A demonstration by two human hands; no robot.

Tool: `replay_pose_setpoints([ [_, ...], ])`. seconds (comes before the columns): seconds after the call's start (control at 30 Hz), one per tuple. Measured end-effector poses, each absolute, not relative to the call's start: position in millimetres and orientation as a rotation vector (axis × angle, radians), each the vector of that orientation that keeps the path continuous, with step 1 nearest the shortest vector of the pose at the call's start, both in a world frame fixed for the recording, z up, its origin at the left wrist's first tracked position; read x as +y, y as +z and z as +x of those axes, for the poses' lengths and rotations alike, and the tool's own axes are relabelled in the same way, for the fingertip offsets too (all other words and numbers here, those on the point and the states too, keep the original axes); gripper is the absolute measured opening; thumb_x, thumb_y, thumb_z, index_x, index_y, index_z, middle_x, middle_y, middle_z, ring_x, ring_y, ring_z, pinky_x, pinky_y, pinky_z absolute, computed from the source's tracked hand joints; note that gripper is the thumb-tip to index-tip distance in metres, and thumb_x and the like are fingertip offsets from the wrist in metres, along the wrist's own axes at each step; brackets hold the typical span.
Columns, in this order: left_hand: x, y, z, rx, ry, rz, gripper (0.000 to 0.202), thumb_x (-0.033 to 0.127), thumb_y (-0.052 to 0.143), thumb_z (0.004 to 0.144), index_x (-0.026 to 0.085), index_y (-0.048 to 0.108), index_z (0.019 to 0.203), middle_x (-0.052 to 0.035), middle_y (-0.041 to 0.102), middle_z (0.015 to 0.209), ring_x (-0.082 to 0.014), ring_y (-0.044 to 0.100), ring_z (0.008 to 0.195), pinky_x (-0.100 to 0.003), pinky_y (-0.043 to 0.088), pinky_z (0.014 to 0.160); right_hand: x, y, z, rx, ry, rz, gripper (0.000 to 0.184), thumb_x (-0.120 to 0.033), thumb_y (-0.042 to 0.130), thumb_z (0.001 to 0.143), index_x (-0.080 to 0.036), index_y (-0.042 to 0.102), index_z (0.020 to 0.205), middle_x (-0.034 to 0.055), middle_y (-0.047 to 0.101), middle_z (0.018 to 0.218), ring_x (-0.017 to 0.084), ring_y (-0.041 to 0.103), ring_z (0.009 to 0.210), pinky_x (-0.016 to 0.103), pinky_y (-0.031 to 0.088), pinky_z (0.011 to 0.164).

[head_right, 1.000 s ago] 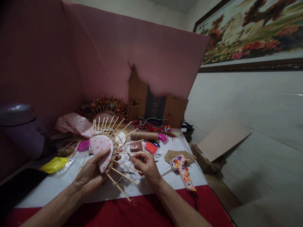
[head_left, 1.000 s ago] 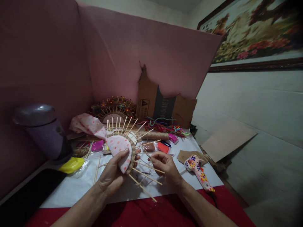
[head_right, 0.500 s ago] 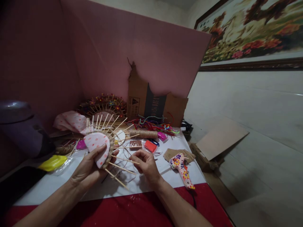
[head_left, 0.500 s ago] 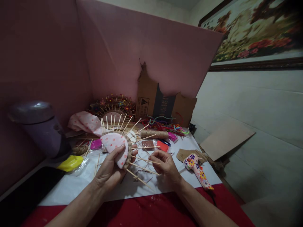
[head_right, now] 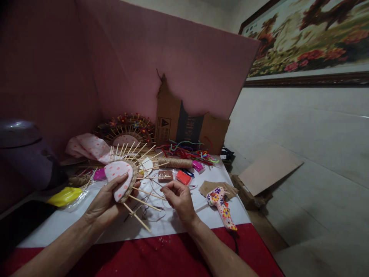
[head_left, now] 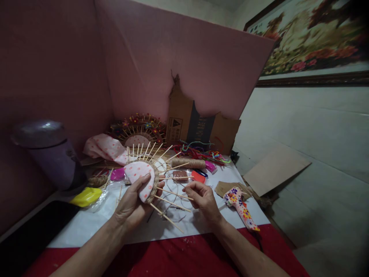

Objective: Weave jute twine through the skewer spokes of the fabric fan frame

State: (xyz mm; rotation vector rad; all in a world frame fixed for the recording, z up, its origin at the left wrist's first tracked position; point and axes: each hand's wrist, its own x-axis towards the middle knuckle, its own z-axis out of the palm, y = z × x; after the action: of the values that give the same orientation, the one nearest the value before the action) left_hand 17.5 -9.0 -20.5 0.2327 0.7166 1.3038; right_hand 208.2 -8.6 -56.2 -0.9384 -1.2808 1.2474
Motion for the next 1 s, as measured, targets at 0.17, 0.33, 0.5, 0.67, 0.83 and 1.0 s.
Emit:
replay_pose_setpoints([
  [0.17,-10.2,-20.9,17.5,0.734,1.301,0.259,0.011,0.008,0.048,0.083,0.007,0.057,0.088,-0.0116,0.069,0.067,-0.0167,0.066,0.052,-0.026,0.057,0.049,-10.2,-55.0,206.7,-1.353,1.187,-0.962,0.023,-0.035,0.065,0.073,-0.015,0.058,0.065,-0.0073,0.038,0.047,0.005,0.027,0.042,0.021,0.017,0.040],
  [0.33,-9.7,-21.2,17.6,0.729,1.290,0.254,0.010,0.009,0.048,0.083,0.009,0.058,0.082,-0.0114,0.068,0.063,-0.0168,0.066,0.051,-0.026,0.057,0.049,-10.5,-56.7,204.4,-1.363,1.203,-0.968,0.021,-0.033,0.067,0.071,-0.015,0.058,0.065,-0.0069,0.040,0.048,0.005,0.030,0.044,0.021,0.020,0.042],
  [0.5,-7.0,-21.7,17.9,0.737,1.353,0.247,0.011,0.008,0.050,0.081,0.009,0.058,0.088,-0.0126,0.069,0.072,-0.0180,0.067,0.058,-0.028,0.058,0.054,-12.4,-55.6,204.1,-1.405,1.195,-0.954,0.023,-0.034,0.065,0.073,-0.014,0.058,0.063,-0.0062,0.041,0.048,0.006,0.033,0.045,0.022,0.024,0.045],
  [0.67,-5.0,-22.0,16.4,0.762,1.431,0.249,0.010,0.007,0.050,0.081,0.010,0.058,0.087,-0.0130,0.070,0.075,-0.0185,0.068,0.061,-0.028,0.058,0.055,-16.0,-55.3,204.5,-1.444,1.153,-0.940,0.022,-0.032,0.065,0.072,-0.014,0.059,0.062,-0.0049,0.044,0.049,0.007,0.034,0.047,0.023,0.026,0.047],
  [0.83,-4.1,-20.4,12.4,0.754,1.467,0.298,0.010,0.006,0.051,0.080,0.010,0.059,0.084,-0.0094,0.069,0.069,-0.0165,0.067,0.054,-0.026,0.057,0.051,-19.3,-50.9,206.6,-1.445,1.143,-0.916,0.022,-0.035,0.064,0.074,-0.015,0.061,0.065,-0.0046,0.044,0.050,0.008,0.035,0.047,0.023,0.028,0.047],
  [1.0,-2.1,-18.0,8.8,0.785,1.512,0.311,0.010,0.004,0.052,0.078,0.010,0.060,0.082,-0.0078,0.068,0.065,-0.0160,0.065,0.050,-0.026,0.057,0.049,-21.6,-48.5,207.4,-1.497,1.022,-0.965,0.025,-0.038,0.058,0.079,-0.015,0.063,0.069,-0.0042,0.043,0.050,0.009,0.037,0.049,0.023,0.030,0.048],
])
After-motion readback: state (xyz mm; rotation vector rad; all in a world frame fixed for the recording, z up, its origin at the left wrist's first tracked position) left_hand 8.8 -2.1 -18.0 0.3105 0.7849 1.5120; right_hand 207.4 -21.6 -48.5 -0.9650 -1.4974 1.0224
